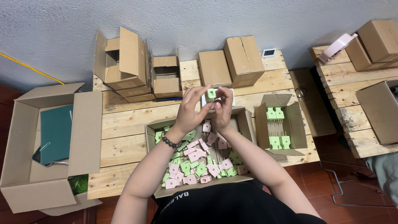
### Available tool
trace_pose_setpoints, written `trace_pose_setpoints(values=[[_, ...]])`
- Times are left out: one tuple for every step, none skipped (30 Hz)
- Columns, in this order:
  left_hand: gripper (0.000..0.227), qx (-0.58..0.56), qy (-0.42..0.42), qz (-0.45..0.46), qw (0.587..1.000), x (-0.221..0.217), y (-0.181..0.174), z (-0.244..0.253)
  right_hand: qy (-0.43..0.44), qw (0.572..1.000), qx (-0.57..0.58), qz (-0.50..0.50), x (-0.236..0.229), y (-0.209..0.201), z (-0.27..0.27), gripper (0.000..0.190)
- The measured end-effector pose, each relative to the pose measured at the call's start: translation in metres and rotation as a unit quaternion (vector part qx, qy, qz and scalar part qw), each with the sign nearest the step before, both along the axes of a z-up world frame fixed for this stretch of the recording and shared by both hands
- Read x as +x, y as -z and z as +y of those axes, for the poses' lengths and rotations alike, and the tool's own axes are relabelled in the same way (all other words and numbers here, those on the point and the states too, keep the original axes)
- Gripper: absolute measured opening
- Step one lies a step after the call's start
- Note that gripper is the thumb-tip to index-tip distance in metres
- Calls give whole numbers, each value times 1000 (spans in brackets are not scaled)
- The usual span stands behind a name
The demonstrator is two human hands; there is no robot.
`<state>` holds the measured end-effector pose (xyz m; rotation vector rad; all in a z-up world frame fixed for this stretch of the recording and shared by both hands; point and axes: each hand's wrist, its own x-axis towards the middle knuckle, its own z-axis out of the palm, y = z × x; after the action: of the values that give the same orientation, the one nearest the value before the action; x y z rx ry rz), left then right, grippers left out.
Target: The person picks small pink and green electrical components from a large box, tests each by inserting it into a white wall socket, and then places it into a smaller cardboard box. The process is repeated for multiple components throughout the clip.
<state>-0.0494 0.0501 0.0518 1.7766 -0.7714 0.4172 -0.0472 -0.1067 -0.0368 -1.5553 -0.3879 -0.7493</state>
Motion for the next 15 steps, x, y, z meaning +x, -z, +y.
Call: trace_pose_setpoints(values=[[49, 0, 0, 0, 1000, 2, 5, 0, 0, 1000, 0, 0, 0, -2, 0, 59], [50, 19, -19, -31, 999, 5, 10, -1, 1, 1000, -9, -30, 0, -4, 1, 60], [51, 37, -39, -62, 997, 7, 15, -1, 2, 998, -17, -60, 0, -5, 1, 60], [51, 38, -39, -62, 997, 7, 17, -1, 1, 998, -17, -60, 0, -7, 2, 60], [53, 37, -35, -66, 996, 8, 19, 0, -3, 997, -18, -69, -1, -8, 3, 52], [55, 37, -31, -70, 996, 10, 21, 0, -7, 997, -19, -78, -1, -10, 3, 45], [55, 38, -30, -70, 996, 8, 19, 1, -6, 997, -19, -78, -2, -11, 3, 45], [57, 14, -21, -44, 999, 7, 18, 3, -9, 997, -6, -72, -2, -12, 3, 41], [60, -10, -11, -18, 1000, 5, 16, 5, -12, 998, 6, -66, -2, -13, 3, 38], [60, -10, -10, -18, 1000, 5, 15, 6, -11, 998, 7, -66, -1, -10, 3, 38], [61, -25, -11, -9, 1000, 5, 13, 7, -16, 999, 28, -36, 0, -7, 3, 38], [63, -40, -11, 0, 999, 6, 12, 8, -22, 998, 50, -5, 1, -4, 3, 41], [63, -40, -9, 0, 999, 6, 13, 7, -20, 998, 51, -6, 2, -2, 2, 41], [61, -44, -10, 12, 999, 6, 15, 6, -18, 998, 53, -3, 4, -1, 2, 42], [60, -49, -14, 25, 998, 6, 16, 6, -19, 998, 56, 1, 6, 1, 2, 45]])
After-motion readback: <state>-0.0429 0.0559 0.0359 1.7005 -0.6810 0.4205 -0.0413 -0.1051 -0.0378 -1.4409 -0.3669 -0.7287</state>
